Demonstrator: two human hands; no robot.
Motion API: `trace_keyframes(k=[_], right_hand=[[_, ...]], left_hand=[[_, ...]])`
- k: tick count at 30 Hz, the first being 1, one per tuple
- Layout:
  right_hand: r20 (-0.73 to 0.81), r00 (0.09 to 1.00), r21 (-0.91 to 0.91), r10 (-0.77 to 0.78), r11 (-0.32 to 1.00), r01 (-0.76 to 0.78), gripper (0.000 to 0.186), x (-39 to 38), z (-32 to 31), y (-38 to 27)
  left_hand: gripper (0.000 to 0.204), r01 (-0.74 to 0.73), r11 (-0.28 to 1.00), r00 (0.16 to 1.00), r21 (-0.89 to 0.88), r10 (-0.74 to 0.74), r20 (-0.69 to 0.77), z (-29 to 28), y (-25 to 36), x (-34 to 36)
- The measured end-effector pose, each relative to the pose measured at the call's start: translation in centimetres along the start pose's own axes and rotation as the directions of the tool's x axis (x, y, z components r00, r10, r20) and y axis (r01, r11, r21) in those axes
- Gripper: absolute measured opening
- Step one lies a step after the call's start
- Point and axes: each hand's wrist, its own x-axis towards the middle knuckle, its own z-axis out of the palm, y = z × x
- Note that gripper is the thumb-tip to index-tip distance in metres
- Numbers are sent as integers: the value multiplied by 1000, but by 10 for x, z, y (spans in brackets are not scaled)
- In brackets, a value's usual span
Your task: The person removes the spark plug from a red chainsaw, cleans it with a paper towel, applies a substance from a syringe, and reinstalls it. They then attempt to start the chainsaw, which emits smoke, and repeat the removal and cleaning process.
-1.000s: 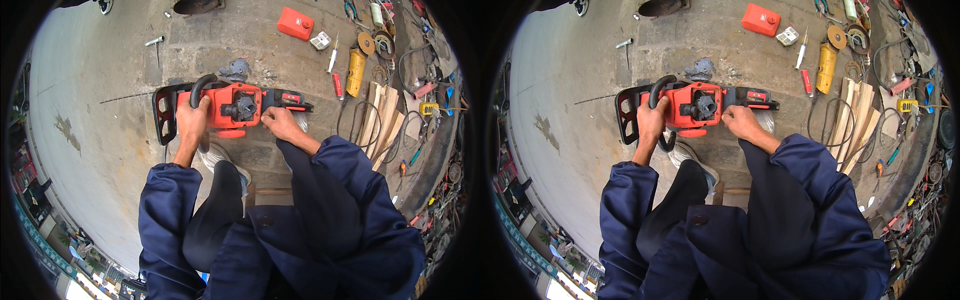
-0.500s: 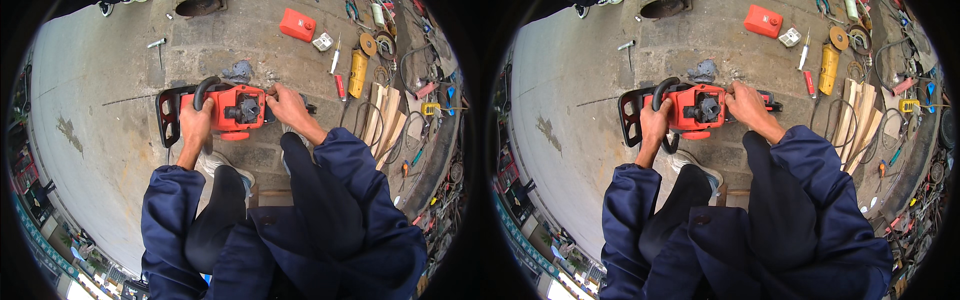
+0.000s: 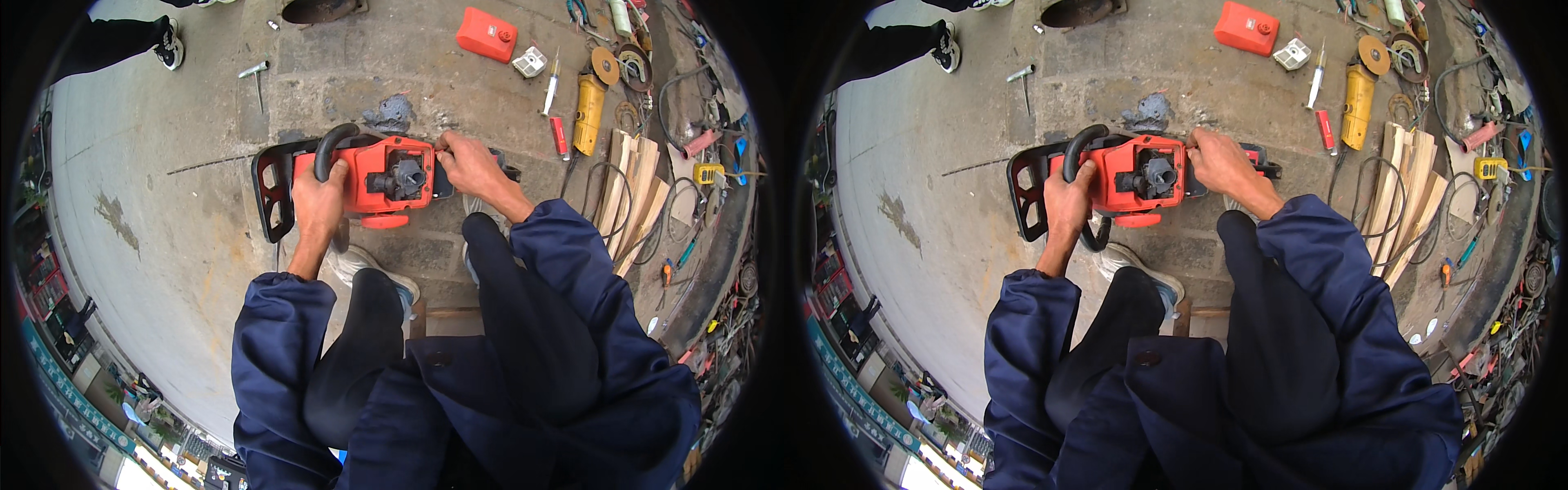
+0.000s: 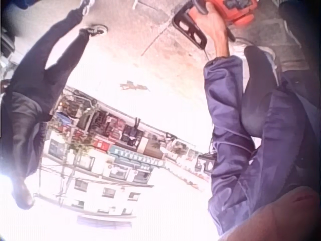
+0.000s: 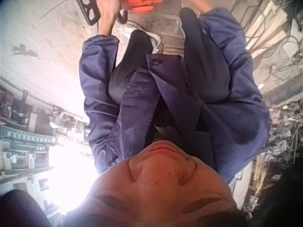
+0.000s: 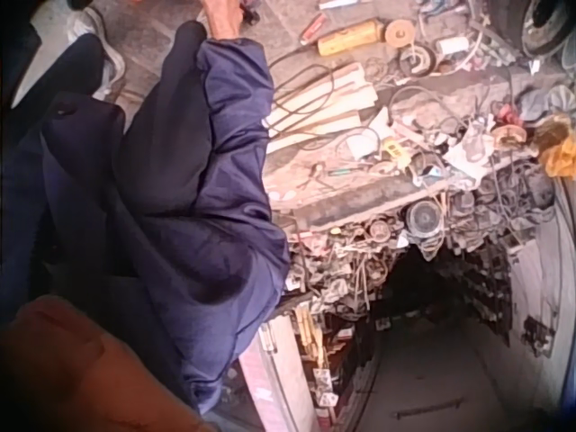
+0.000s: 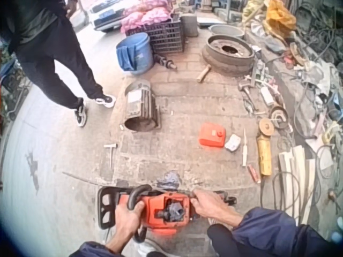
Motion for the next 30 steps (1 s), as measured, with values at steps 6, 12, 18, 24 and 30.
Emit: trace_keyframes(k=[6, 12, 18, 24, 30], right_hand=[[22, 1000, -27, -3, 1000, 3, 24, 4, 3, 4], [-177, 984, 77, -32, 996, 46, 23, -16, -4, -5], [245, 912, -62, -328, 934, 352, 20, -67, 16, -52], [378, 783, -378, -495, 689, 618, 59, -72, 58, -86], [399, 872, -252, -285, 880, 403, 68, -65, 65, -107]], left_hand=[[45, -16, 1000, 1000, -2, 16, -10, 0, 3, -2], [42, 10, 1000, 1000, -18, -10, 17, -1, 6, -3], [40, -90, 996, 995, -25, 89, -43, -1, 13, -11], [39, 31, 987, 996, -160, -17, 87, -1, 5, -8], [31, 349, 813, 903, -466, -159, 399, -9, 11, -5]])
